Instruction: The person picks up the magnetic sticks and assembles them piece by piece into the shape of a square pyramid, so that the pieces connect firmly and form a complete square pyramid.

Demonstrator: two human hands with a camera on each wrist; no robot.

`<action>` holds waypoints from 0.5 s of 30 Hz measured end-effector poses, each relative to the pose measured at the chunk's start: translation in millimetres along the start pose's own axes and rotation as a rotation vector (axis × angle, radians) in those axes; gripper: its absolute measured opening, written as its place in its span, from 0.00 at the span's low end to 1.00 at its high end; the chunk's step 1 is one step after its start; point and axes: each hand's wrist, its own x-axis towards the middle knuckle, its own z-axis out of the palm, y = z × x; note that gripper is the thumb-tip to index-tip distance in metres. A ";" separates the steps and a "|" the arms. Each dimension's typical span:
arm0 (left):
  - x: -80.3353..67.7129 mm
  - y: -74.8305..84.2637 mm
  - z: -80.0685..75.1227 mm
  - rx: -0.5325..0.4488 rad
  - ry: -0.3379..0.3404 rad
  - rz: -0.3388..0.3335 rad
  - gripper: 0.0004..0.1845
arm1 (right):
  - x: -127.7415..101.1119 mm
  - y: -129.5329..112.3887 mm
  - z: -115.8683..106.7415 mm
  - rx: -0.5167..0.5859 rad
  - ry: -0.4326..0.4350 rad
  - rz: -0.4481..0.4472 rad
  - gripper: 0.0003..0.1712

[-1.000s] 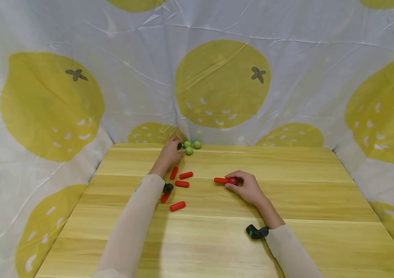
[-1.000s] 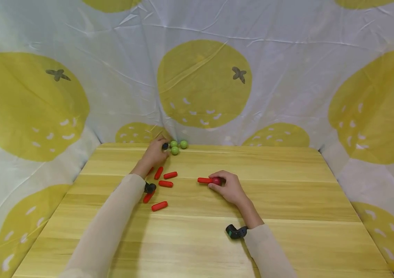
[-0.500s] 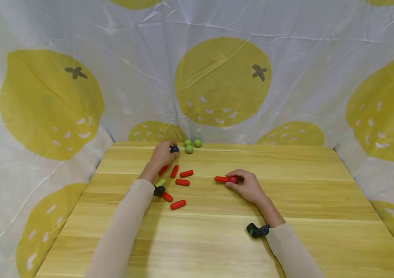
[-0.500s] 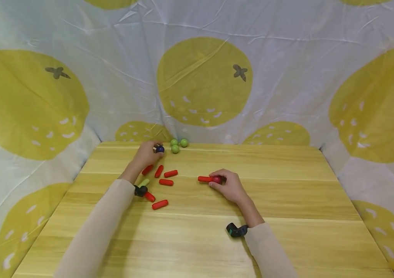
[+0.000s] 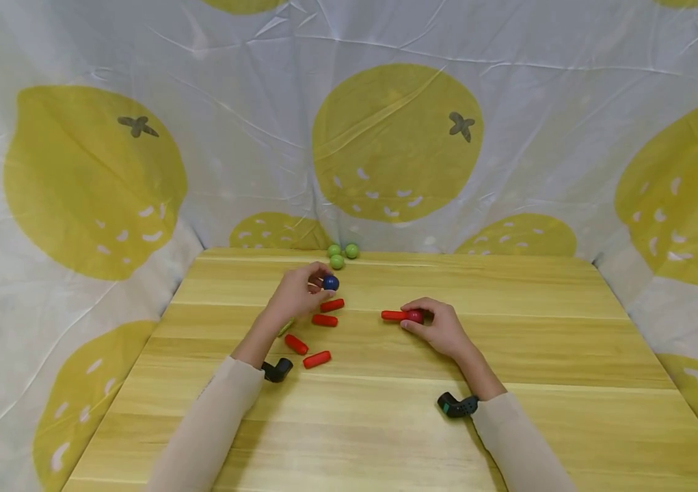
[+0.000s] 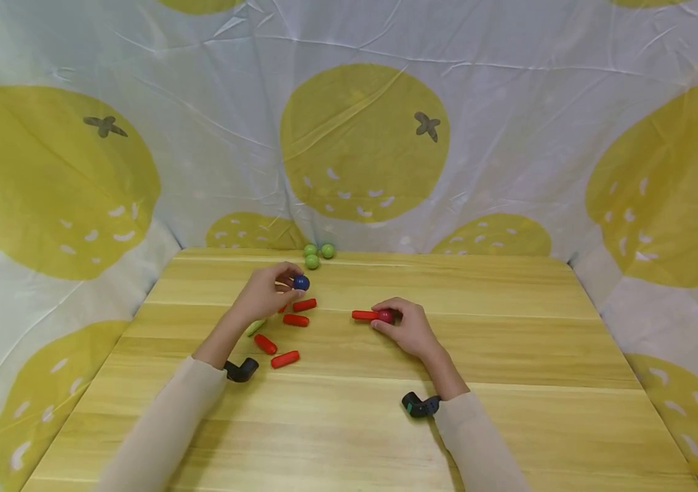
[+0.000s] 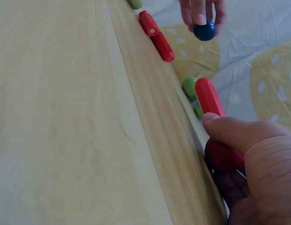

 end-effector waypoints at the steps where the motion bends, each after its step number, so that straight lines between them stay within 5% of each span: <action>1: -3.1 2.2 4.6 -0.020 -0.004 0.008 0.18 | 0.0 -0.1 -0.1 -0.002 0.001 -0.001 0.16; 15: -17.7 16.1 59.6 -0.151 -0.097 0.016 0.19 | -0.5 -1.8 -0.6 0.021 -0.013 -0.014 0.14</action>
